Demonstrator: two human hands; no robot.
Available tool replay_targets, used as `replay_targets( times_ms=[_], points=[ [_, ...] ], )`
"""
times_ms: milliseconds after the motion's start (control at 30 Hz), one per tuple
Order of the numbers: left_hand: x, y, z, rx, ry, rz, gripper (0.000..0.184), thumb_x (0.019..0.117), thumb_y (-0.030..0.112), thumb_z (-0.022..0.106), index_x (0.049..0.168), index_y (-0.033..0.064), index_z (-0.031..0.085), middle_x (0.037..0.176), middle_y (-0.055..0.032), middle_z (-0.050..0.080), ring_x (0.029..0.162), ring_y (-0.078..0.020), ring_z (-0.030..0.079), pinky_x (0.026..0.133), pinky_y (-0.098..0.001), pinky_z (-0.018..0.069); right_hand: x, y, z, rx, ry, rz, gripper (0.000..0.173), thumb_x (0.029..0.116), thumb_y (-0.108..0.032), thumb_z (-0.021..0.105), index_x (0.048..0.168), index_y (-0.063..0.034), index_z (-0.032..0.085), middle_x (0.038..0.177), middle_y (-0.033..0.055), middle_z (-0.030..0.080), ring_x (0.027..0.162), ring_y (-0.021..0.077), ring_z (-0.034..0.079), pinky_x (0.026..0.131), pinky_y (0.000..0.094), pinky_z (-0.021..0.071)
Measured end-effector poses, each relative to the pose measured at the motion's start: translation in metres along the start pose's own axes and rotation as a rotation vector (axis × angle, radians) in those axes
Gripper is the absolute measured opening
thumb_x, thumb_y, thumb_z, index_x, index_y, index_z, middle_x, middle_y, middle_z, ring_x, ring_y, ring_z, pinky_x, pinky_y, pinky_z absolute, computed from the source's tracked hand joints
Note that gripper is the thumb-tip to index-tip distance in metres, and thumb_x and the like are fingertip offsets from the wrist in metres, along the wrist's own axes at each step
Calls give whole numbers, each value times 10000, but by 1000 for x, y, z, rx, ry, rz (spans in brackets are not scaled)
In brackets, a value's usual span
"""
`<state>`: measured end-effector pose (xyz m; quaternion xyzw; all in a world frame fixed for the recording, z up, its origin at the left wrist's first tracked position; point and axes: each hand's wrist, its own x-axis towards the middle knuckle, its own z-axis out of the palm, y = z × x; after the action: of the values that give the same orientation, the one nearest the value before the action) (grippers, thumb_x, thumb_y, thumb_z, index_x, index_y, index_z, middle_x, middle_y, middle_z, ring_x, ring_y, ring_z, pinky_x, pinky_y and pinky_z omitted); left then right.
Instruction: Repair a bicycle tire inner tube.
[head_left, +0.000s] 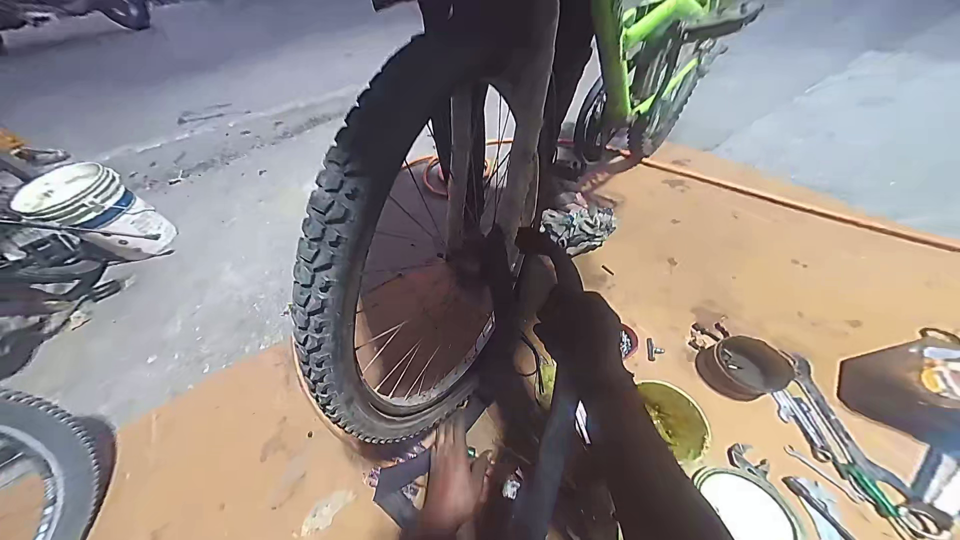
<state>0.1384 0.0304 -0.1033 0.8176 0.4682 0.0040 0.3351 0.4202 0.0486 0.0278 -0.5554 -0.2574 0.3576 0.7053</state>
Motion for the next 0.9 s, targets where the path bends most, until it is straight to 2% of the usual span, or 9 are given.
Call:
replay_targets(
  times_ms=[33,133,300,367,500,600,700,767,900],
  points=[
    [9,0,13,65,-38,-18,876,907,532,663,1589,87,339,1572,-142,447,1447,-326,424,1168,-564,361,-1,-2,0,-48,18,10,290,1093,-273,381,1115,-109,618,673,-14,473,543,118,467,497,316,439],
    [31,1,39,148,-66,-82,908,895,581,654,1597,105,330,1534,-118,501,1409,-318,467,1155,-580,347,-1,-4,-6,242,91,107,307,1093,-262,358,919,-117,565,644,-33,469,524,100,454,482,285,428],
    [60,19,40,108,-41,-115,903,912,672,574,1613,163,319,1543,-125,492,1380,-347,499,1108,-582,417,4,3,-26,432,-11,93,375,1064,-297,266,884,-142,557,617,-42,453,508,83,447,473,263,416],
    [70,36,31,37,-30,-102,763,964,588,555,1594,197,375,1526,-110,514,1360,-307,538,1100,-531,461,7,7,-29,400,-31,46,375,1057,-317,304,839,-150,559,613,-48,455,510,78,441,479,260,414],
    [84,50,19,-69,-3,-116,411,1044,398,503,1321,152,680,1277,-97,694,1194,-276,657,1021,-535,516,8,7,-31,414,-10,43,331,1046,-270,357,806,-136,541,594,-43,437,486,79,429,459,258,404],
    [77,47,8,-115,-42,-48,346,1062,323,465,1198,132,720,1038,-86,748,980,-247,721,918,-502,567,8,5,-34,481,34,82,338,1057,-241,329,817,-138,543,590,-44,460,481,71,452,464,247,425],
    [62,64,-20,-312,68,55,300,1064,260,477,1149,85,706,861,-81,719,765,-217,709,771,-465,600,12,7,-44,512,151,161,334,1076,-265,278,942,-125,549,594,-40,469,466,74,452,440,234,410],
    [61,87,-58,-446,199,140,292,1067,223,488,1185,56,696,852,-77,710,716,-198,693,719,-441,608,15,16,-53,535,243,188,370,1076,-283,233,1071,-114,562,601,-38,459,452,81,434,423,239,393],
    [83,138,-149,-499,503,285,273,1070,240,495,1051,57,697,741,-21,668,608,-137,648,605,-352,585,9,23,-62,503,473,60,375,1087,-257,268,1041,-84,597,571,-43,461,439,62,438,427,221,403]
  ],
)
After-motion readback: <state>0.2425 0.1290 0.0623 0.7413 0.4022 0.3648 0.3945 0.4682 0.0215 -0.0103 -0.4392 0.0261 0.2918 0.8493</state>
